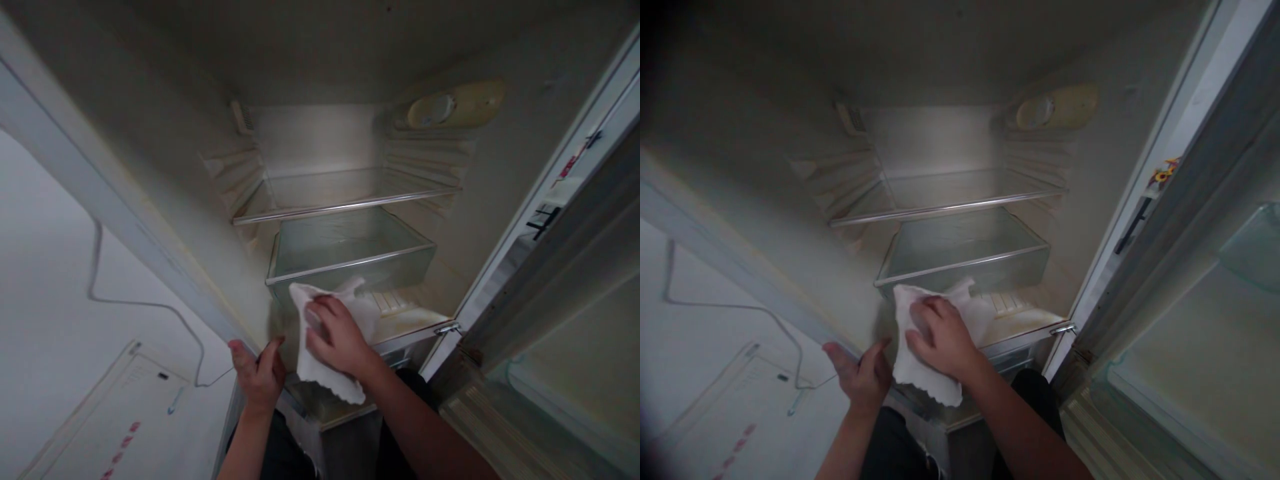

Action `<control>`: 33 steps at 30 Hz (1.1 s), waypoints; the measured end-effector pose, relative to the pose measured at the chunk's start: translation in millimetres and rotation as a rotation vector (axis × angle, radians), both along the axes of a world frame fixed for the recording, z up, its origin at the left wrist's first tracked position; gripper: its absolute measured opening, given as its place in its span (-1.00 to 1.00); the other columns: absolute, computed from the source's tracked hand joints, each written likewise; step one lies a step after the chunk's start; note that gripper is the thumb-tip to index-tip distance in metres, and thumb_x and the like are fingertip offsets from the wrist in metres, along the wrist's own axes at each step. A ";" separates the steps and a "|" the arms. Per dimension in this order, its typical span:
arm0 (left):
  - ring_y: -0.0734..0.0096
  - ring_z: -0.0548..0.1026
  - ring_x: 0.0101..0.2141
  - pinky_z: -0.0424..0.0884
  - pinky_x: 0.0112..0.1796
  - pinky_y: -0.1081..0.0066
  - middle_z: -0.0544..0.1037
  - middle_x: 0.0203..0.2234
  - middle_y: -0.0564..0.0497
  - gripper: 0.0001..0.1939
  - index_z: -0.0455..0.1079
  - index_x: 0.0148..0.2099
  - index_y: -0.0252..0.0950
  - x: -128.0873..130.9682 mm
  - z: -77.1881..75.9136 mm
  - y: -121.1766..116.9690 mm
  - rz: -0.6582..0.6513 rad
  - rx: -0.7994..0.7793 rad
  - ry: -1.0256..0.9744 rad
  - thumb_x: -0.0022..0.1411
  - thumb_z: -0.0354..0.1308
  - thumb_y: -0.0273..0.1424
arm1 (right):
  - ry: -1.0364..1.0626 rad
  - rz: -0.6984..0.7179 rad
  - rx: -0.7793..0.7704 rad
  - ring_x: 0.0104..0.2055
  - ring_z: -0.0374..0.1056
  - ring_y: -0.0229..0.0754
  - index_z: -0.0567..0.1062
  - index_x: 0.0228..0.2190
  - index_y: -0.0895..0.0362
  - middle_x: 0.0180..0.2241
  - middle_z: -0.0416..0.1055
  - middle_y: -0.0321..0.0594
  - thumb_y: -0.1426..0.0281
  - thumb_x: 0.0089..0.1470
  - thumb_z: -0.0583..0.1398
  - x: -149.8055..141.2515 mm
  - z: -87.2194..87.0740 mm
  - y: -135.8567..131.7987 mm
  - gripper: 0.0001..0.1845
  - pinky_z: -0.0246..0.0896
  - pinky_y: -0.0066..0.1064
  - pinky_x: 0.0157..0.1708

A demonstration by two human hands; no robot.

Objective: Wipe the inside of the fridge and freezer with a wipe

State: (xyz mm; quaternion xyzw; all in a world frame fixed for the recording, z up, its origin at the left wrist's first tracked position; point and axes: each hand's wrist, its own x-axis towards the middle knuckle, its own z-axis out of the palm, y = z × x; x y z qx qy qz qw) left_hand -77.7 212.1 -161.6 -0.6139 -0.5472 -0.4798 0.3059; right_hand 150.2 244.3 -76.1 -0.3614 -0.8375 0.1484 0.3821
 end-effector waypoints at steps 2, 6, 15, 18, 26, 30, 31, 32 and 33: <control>-0.09 -0.27 0.45 0.00 0.38 -0.05 -0.35 0.49 0.08 -0.75 0.60 -0.09 -0.27 0.6 2.6 -0.6 -0.038 0.015 0.009 0.18 0.25 -0.55 | -0.151 0.027 -0.043 0.33 0.10 0.08 0.39 0.22 0.08 0.26 0.25 0.02 0.08 0.29 0.15 -8.5 -4.2 -3.2 -0.42 0.00 0.02 0.32; 0.04 -0.34 0.45 0.01 0.39 0.10 -0.42 0.49 0.12 -0.72 0.61 -0.12 -0.27 4.5 12.5 -3.1 -0.028 -0.007 0.042 0.17 0.18 -0.60 | -0.326 -0.038 -0.084 0.36 0.02 0.24 0.28 0.32 0.07 0.33 0.16 0.05 -0.09 0.27 0.07 -18.5 -28.8 -9.2 -0.24 -0.17 0.21 0.33; 0.06 -0.32 0.45 0.01 0.38 0.15 -0.42 0.48 0.17 -0.73 0.60 -0.15 -0.29 6.3 15.4 -4.4 0.005 0.002 0.032 0.16 0.16 -0.62 | -0.356 -0.404 -0.120 0.20 0.17 0.28 0.32 0.29 -0.03 0.15 0.40 -0.03 -0.22 0.14 0.13 53.1 -34.3 -1.3 -0.16 -0.31 0.30 0.29; -0.09 -0.33 0.45 0.03 0.37 -0.01 -0.44 0.48 0.20 -0.75 0.61 -0.17 -0.30 0.7 3.1 -1.5 0.024 -0.041 -0.064 0.15 0.16 -0.58 | -0.415 -0.639 -0.091 0.16 0.20 0.23 0.37 0.27 0.02 0.10 0.42 -0.02 -0.13 0.23 0.10 93.1 -39.3 5.8 -0.26 -0.30 0.24 0.28; -0.15 -0.34 0.44 -0.03 0.39 -0.06 -0.49 0.47 0.14 -0.75 0.61 -0.14 -0.33 -3.3 -0.2 1.2 0.036 -0.021 -0.043 0.18 0.16 -0.57 | -0.464 -0.877 -0.116 0.11 0.25 0.14 0.38 0.26 -0.01 0.11 0.44 -0.05 0.14 0.37 0.02 153.2 -45.5 23.5 -0.47 -0.05 0.03 0.12; -0.08 -0.33 0.45 -0.07 0.40 0.03 -0.45 0.48 0.13 -0.75 0.60 -0.13 -0.31 -1.6 4.6 1.4 -0.008 0.042 0.005 0.19 0.17 -0.59 | -0.434 -0.881 -0.087 0.12 0.24 0.10 0.39 0.26 0.02 0.10 0.45 -0.05 0.22 0.38 0.00 153.1 -46.0 25.5 -0.50 -0.10 -0.02 0.14; -0.07 -0.32 0.45 -0.06 0.40 0.05 -0.44 0.48 0.13 -0.74 0.59 -0.13 -0.31 -1.8 4.7 1.6 -0.012 0.047 0.011 0.18 0.17 -0.60 | -0.428 -0.884 -0.085 0.12 0.24 0.11 0.40 0.25 0.03 0.10 0.45 -0.05 0.22 0.38 0.00 152.4 -46.1 25.5 -0.50 -0.11 -0.03 0.14; -0.06 -0.32 0.45 -0.04 0.40 0.08 -0.44 0.48 0.12 -0.74 0.59 -0.13 -0.31 -2.2 4.3 1.9 -0.009 0.048 0.010 0.17 0.17 -0.60 | -0.424 -0.885 -0.085 0.11 0.24 0.11 0.41 0.24 0.04 0.09 0.46 -0.05 0.22 0.38 -0.01 151.8 -46.2 25.4 -0.50 -0.12 -0.03 0.14; -0.05 -0.31 0.45 -0.02 0.39 0.10 -0.45 0.48 0.13 -0.74 0.60 -0.13 -0.32 -2.9 3.5 2.3 -0.002 0.043 0.004 0.17 0.17 -0.60 | -0.422 -0.886 -0.086 0.11 0.24 0.11 0.42 0.24 0.04 0.09 0.46 -0.06 0.22 0.38 -0.02 151.3 -46.3 25.3 -0.50 -0.12 -0.03 0.14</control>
